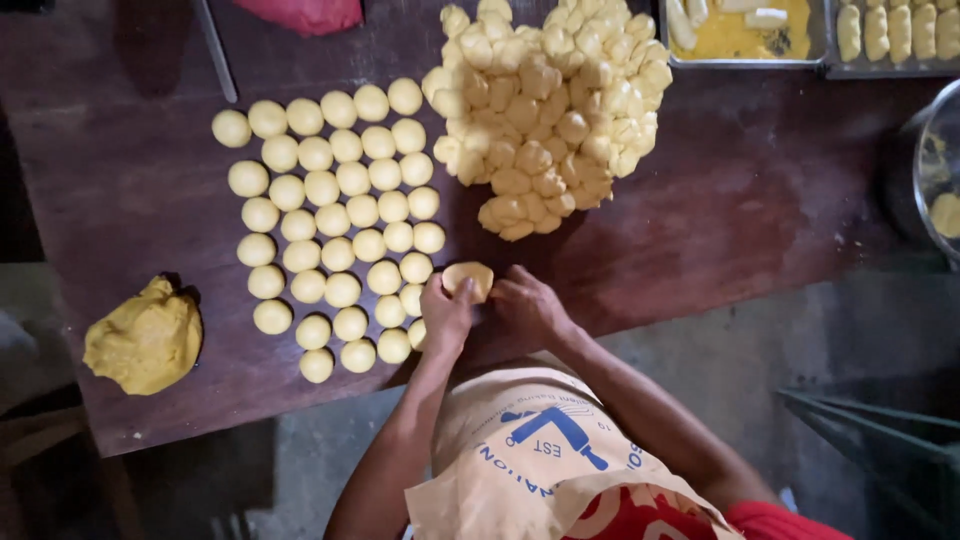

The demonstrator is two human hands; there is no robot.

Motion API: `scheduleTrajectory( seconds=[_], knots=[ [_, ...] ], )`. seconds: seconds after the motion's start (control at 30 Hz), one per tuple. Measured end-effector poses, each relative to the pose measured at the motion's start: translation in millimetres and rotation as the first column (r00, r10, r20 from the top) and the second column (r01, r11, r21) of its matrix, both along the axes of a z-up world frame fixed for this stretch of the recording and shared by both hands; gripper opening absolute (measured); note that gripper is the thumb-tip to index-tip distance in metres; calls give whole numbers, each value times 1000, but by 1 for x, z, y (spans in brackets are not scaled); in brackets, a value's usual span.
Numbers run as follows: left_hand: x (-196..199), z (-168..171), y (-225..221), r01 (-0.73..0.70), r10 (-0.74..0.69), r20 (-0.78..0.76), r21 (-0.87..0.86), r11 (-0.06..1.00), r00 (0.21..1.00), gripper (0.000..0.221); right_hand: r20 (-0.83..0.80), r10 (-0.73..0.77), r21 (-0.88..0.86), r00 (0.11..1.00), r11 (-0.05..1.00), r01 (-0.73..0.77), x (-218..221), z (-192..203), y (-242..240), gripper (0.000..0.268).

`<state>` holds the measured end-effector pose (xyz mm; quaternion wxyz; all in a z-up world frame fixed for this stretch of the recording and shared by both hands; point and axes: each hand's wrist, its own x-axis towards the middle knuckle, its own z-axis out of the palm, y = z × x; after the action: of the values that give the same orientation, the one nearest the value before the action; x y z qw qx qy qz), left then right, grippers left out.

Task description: A person is shaping dough into discs and wrapping them around banana slices to prepare pastries for baking.

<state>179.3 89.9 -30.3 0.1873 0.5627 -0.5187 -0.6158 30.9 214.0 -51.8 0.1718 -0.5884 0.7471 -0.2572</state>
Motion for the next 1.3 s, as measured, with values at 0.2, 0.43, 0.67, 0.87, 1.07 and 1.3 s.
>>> scheduleTrajectory(
  seconds=[0.2, 0.43, 0.67, 0.87, 1.07, 1.3],
  knots=[
    [-24, 89, 36, 128, -122, 44, -181, 975, 992, 25, 195, -360, -60, 912, 924, 378, -66, 131, 63, 30],
    [-132, 108, 144, 174, -170, -189, 6, 985, 967, 27, 236, -203, -149, 950, 959, 242, -123, 154, 131, 25],
    [-190, 130, 185, 183, 36, -417, 472, 863, 908, 39, 867, -347, 156, 357, 871, 466, -187, 119, 220, 55],
    [-225, 95, 175, 273, -153, -331, 356, 893, 931, 41, 720, -563, 47, 405, 622, 781, -169, 125, 179, 29],
    [-232, 11, 136, 599, -556, 229, -381, 704, 799, 26, 10, -787, -188, 617, 605, 774, -142, 6, 146, 25],
    [-211, 0, 130, 568, -591, 109, -457, 685, 800, 19, 124, -731, -217, 671, 640, 737, -99, 35, 153, 47]
  ],
)
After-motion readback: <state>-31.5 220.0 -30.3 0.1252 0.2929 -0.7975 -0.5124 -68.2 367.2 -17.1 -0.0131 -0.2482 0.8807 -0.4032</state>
